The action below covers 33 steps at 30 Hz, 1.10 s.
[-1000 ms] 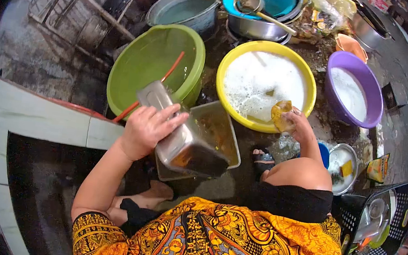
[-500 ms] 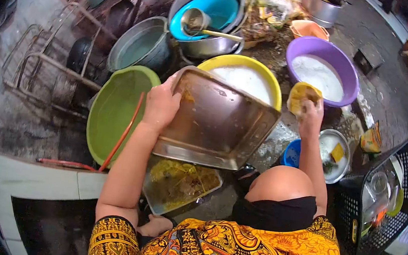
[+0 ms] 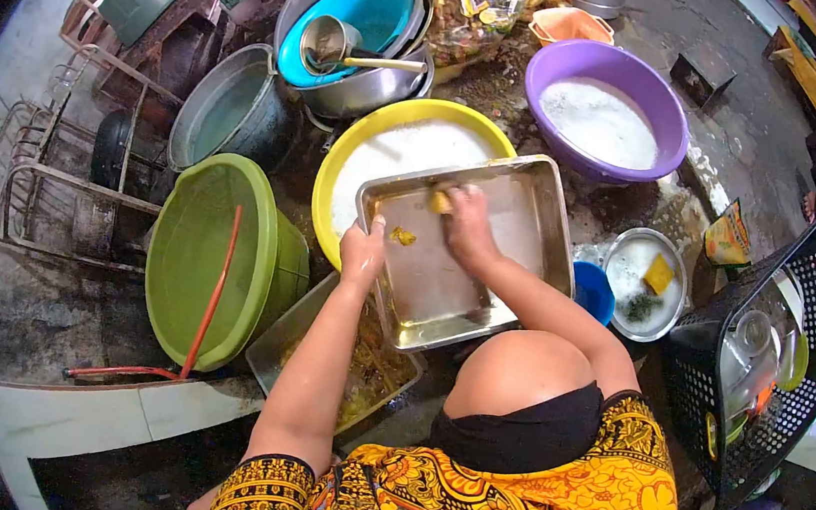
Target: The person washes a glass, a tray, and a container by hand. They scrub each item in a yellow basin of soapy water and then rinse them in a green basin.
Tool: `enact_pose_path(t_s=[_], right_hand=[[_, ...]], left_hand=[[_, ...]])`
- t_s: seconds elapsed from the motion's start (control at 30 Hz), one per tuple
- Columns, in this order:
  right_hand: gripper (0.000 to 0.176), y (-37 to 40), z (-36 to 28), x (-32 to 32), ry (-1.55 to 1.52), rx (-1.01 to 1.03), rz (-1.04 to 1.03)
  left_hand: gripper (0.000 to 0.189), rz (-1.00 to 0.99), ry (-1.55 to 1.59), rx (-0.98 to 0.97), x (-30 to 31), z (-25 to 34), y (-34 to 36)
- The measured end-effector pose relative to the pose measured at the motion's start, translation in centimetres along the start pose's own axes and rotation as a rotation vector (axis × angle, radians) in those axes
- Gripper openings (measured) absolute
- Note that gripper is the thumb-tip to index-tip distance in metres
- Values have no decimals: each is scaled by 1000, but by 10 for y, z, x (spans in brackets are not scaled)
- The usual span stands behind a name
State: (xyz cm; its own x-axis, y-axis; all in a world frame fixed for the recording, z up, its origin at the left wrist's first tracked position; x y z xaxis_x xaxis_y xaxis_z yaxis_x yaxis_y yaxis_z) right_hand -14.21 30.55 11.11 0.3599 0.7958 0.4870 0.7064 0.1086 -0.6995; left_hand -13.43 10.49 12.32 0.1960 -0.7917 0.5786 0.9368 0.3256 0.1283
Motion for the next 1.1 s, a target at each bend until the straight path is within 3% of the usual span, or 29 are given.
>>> enact_pose_path(t_s=[0.03, 0.07, 0.1, 0.17, 0.2, 0.27, 0.3, 0.37, 0.43, 0.5, 0.57, 0.63, 0.77, 0.83, 0.87, 0.9, 0.93, 0.97, 1.03, 1.07, 1.1], right_hand=[[40, -2, -10, -18, -27, 52, -55], [41, -5, -14, -50, -198, 10, -309], [41, -1, -24, -54, -204, 9, -310], [42, 18, -75, -53, -156, 419, -276], [42, 22, -79, -47, -156, 425, -281], [38, 50, -85, -50, -316, 525, -675], [38, 59, -86, -47, -314, 525, -686], [35, 87, -91, -48, -425, 556, -909], [32, 89, -74, -31, -435, 547, -892], [30, 93, -49, -17, -366, 459, -1104], [26, 97, -15, 15, -258, 471, -1123], [19, 90, 22, 53, 23, -147, -1428], [15, 65, 31, 74, 336, -256, -1327], [17, 4, -7, 74, 193, -42, -606], [26, 3, -6, 60, 110, 22, -391], [37, 13, 4, 32, 82, -145, -489], [49, 15, -16, 17, 32, 29, -449], [56, 28, -26, -9, 61, 149, -563], [54, 65, -49, -51, -7, 448, -994], [50, 84, -63, -48, 46, 644, -1027], [48, 66, -73, -29, 8, 631, -836]], left_hand=[[34, 12, 57, -62, 2, 4, 2], [34, 12, 52, -58, 2, 5, 2], [34, 24, 5, -63, 4, 13, 5], [34, 41, -34, -65, 8, 18, 2], [34, 23, -46, -31, 7, 15, -2], [35, 18, -58, 13, 3, 4, -10], [35, 17, -49, 19, 3, 6, -9], [33, -20, 40, 40, -2, 10, -2], [32, -26, 49, 36, -4, 15, 5], [32, -29, 42, 21, -4, 15, 7], [32, -17, 72, 36, -4, 5, 3], [30, 59, 90, -26, 1, 1, 2], [32, 25, 179, -6, -1, 6, 8], [34, 64, 245, 4, -6, -11, 9], [37, 89, 197, 21, -11, -22, 5], [41, 112, 148, 38, -14, -32, 2], [43, 103, 113, 80, -17, -36, -1], [46, 92, 78, 121, -19, -40, -3], [49, 167, 14, 115, -4, -15, 11], [53, 219, 57, 13, -9, -27, 5], [51, 118, 70, 72, -5, -18, 12]])
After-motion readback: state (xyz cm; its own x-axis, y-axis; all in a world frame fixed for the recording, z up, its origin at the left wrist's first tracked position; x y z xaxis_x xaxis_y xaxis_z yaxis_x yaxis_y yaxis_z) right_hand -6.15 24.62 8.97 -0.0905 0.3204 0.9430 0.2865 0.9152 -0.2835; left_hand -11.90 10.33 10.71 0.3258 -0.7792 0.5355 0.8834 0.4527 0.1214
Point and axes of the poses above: each hand's wrist, its own y-axis away from the middle knuckle, its own x-axis out of the back of the hand, z = x × y, the point moved 7 cm from there along -y, towards the middle knuckle, and after that the axes turned 9 degrees about x, right-handed, at the moved point
